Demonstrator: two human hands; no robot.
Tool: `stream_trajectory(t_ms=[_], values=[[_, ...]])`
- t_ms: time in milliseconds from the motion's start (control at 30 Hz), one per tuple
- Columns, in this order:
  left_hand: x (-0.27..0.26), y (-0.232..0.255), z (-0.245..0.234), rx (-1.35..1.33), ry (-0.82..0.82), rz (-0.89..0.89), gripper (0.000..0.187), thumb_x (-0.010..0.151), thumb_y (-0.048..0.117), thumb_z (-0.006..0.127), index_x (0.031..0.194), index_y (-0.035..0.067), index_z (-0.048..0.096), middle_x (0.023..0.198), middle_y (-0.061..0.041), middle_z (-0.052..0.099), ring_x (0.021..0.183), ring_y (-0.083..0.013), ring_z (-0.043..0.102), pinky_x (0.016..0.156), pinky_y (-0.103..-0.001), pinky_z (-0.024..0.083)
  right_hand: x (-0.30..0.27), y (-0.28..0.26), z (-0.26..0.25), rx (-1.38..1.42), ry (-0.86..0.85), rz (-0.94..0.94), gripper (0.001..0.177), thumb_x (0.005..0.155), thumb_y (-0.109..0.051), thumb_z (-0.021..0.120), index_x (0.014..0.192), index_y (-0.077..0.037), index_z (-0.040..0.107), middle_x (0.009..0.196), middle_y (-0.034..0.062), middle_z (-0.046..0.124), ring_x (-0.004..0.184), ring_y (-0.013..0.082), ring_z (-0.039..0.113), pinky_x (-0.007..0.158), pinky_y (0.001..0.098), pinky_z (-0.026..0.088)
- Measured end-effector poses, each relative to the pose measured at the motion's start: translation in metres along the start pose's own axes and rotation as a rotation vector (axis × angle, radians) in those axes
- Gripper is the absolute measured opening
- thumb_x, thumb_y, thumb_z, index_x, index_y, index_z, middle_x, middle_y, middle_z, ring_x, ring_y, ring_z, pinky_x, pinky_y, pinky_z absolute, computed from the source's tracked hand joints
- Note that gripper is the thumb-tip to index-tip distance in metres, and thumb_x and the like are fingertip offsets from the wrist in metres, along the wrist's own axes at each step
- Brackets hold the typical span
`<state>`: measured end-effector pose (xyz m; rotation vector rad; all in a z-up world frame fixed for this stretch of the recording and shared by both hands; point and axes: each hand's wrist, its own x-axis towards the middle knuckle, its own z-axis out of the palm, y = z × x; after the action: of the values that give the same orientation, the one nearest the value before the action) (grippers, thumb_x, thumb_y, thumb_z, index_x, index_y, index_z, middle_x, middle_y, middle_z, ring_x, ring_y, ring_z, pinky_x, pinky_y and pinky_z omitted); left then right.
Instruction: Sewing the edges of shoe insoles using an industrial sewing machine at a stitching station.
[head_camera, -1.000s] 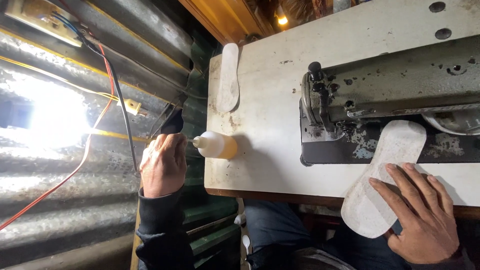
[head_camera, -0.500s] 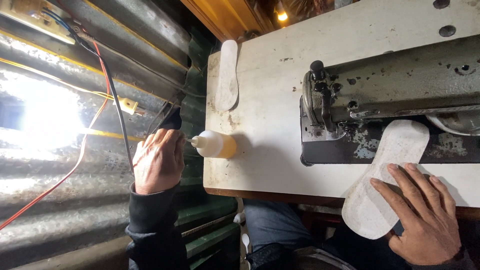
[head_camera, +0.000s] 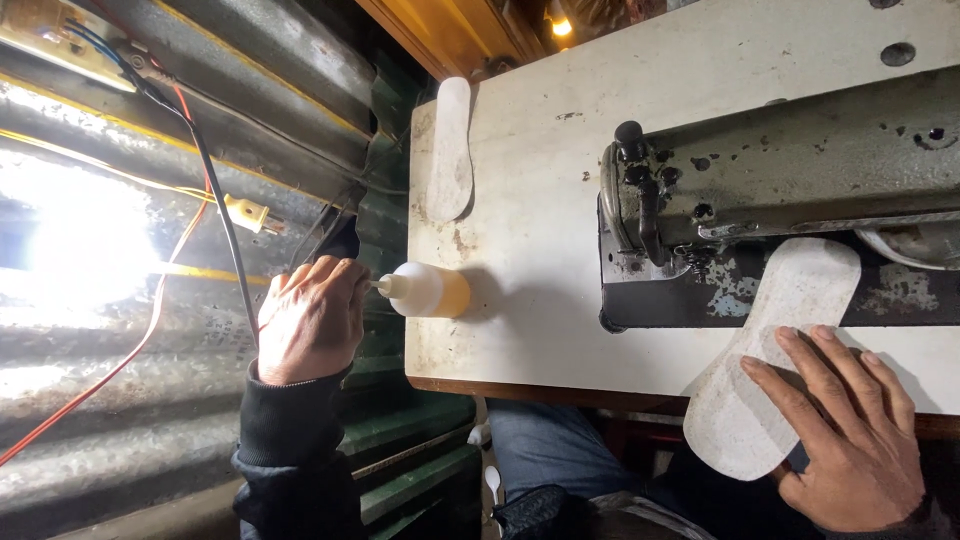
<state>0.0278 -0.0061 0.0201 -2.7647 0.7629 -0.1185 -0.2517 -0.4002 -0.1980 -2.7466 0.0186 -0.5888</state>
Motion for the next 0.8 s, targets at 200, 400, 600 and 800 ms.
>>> stream_trajectory(t_ms=[200,400,600,800], values=[[0.002,-0.006,0.011,0.025,0.024,0.072,0.006,0.093,0.017,0.061,0.096,0.018,0.066,0.087,-0.002,0.065,0.078,-0.0312,0.063,0.074,-0.045,0.044,0.002,-0.001,-0.002,0.014,-0.011,0.006,0.091,0.059,-0.014,0.064,0.149,-0.023,0.060,0.167,0.0082,0.051,0.160,0.0324,0.043,0.134,0.0557,0.029],[0.001,-0.002,0.002,-0.035,0.108,0.154,0.007,0.095,0.018,0.059,0.094,0.017,0.066,0.083,-0.003,0.062,0.078,-0.0320,0.062,0.081,-0.044,0.047,0.007,-0.001,-0.007,-0.020,-0.009,-0.009,0.087,0.060,-0.018,0.061,0.147,-0.023,0.061,0.166,0.0087,0.051,0.158,0.0318,0.045,0.129,0.0543,0.033],[-0.028,0.076,-0.044,0.111,0.387,0.027,0.042,0.100,0.033,0.071,0.136,0.013,0.067,0.125,-0.009,0.069,0.102,-0.0333,0.068,0.082,-0.045,0.055,0.010,-0.004,-0.017,0.082,0.017,-0.062,0.070,0.080,-0.015,0.049,0.148,-0.028,0.058,0.163,0.0071,0.050,0.156,0.0369,0.044,0.125,0.0597,0.034],[-0.041,0.151,0.022,-0.428,0.418,0.339,0.044,0.095,0.015,0.072,0.136,0.002,0.061,0.126,-0.023,0.066,0.101,-0.0366,0.066,0.086,-0.047,0.053,0.027,-0.030,-0.046,0.417,-0.035,-0.182,0.066,0.110,-0.051,0.018,0.142,-0.013,0.063,0.154,0.0134,0.056,0.147,0.0389,0.050,0.122,0.0559,0.035]])
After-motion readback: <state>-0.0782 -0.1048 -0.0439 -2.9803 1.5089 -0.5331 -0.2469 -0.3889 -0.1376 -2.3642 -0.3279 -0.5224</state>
